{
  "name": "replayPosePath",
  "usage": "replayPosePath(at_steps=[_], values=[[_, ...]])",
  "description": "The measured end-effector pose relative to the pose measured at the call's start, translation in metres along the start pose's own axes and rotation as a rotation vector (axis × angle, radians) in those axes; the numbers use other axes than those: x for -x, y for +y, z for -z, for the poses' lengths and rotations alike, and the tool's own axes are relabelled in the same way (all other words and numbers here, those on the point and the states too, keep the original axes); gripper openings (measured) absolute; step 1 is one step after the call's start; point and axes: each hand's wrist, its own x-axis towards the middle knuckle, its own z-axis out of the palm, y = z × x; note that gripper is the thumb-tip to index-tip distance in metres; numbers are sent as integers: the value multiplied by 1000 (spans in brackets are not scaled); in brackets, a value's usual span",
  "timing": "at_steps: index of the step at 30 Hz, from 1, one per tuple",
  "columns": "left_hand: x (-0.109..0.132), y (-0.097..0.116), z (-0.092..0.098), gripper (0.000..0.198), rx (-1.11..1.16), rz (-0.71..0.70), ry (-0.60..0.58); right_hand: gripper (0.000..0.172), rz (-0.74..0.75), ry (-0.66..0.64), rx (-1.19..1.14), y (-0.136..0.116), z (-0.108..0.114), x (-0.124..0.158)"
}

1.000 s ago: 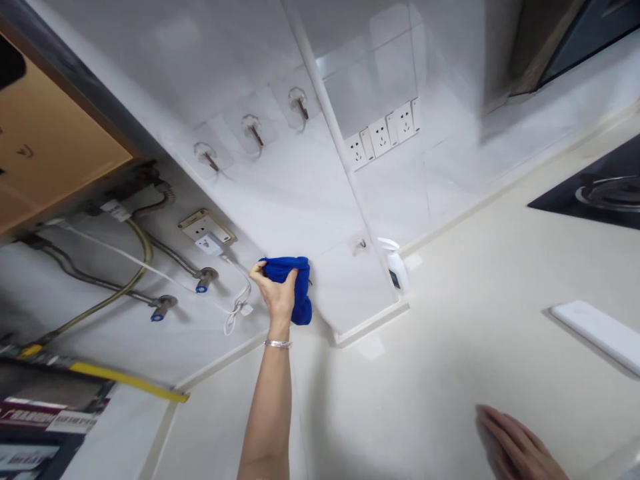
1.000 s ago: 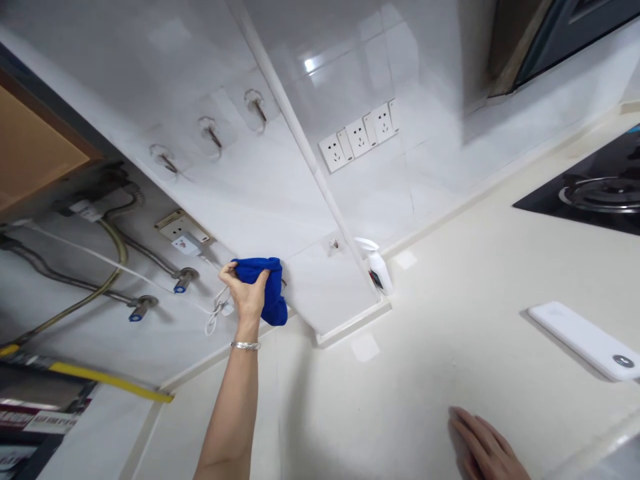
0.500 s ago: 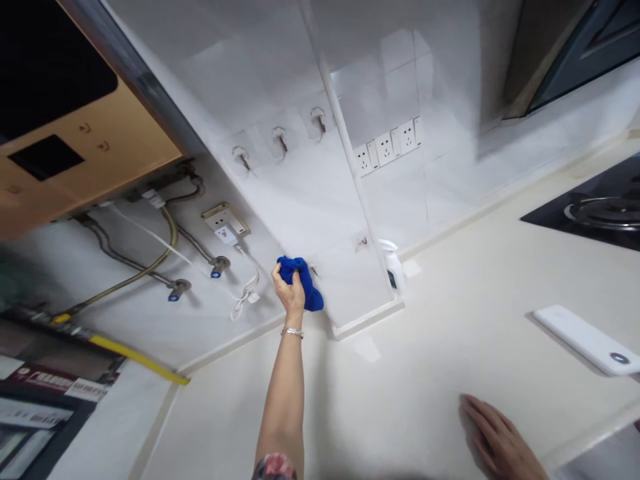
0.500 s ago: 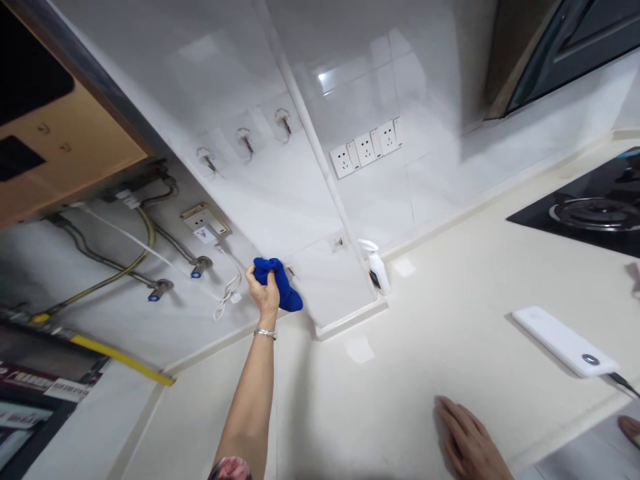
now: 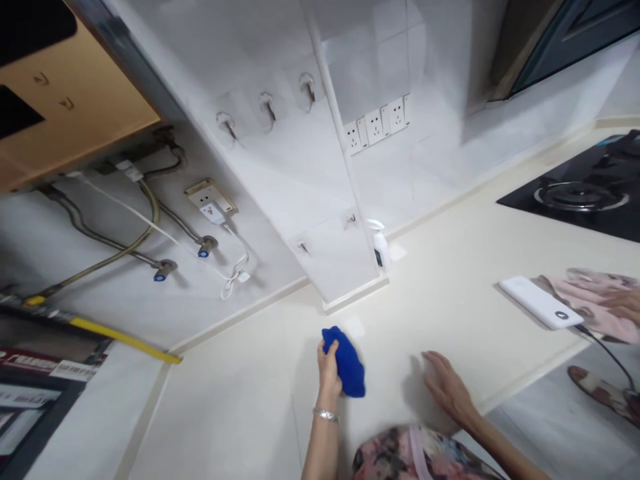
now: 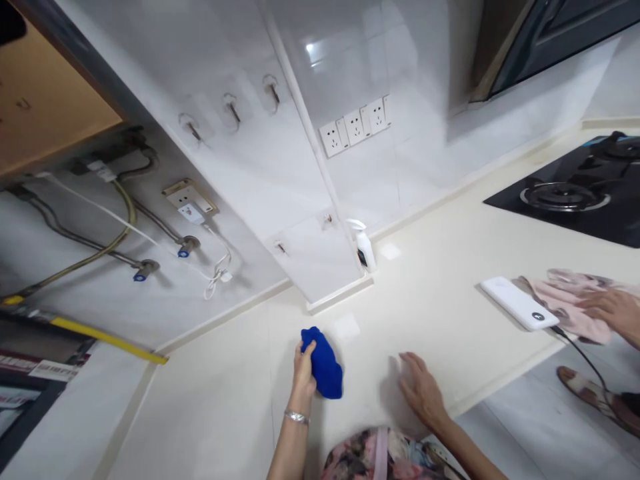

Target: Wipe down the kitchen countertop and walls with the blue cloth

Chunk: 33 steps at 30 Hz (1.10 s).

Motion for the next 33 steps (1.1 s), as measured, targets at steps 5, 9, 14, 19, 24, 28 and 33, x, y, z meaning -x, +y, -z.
replayPosePath(at_steps=[5, 9, 14, 19, 24, 28, 33], values=[[56, -15, -26, 67, 35, -3, -415, 94, -228, -380, -556, -88, -42, 10], [82, 5, -20, 73, -174, 48, -759, 87, -244, -329, -587, -114, -46, 4], [60, 40, 4, 68, -286, -31, -943, 66, -363, -222, -596, -120, -49, -24], [-27, 53, 38, 69, -348, -299, -398, 66, -267, -175, -542, -150, -43, -78], [-119, 40, 71, 53, -899, -779, 60, 76, -155, -293, -551, -217, -29, -134], [-160, -5, 86, 56, -1106, -747, 192, 86, 45, -181, -470, -281, -24, -175], [-180, -51, 93, 62, -1202, -804, 258, 80, 543, 134, -163, -365, -22, -220]])
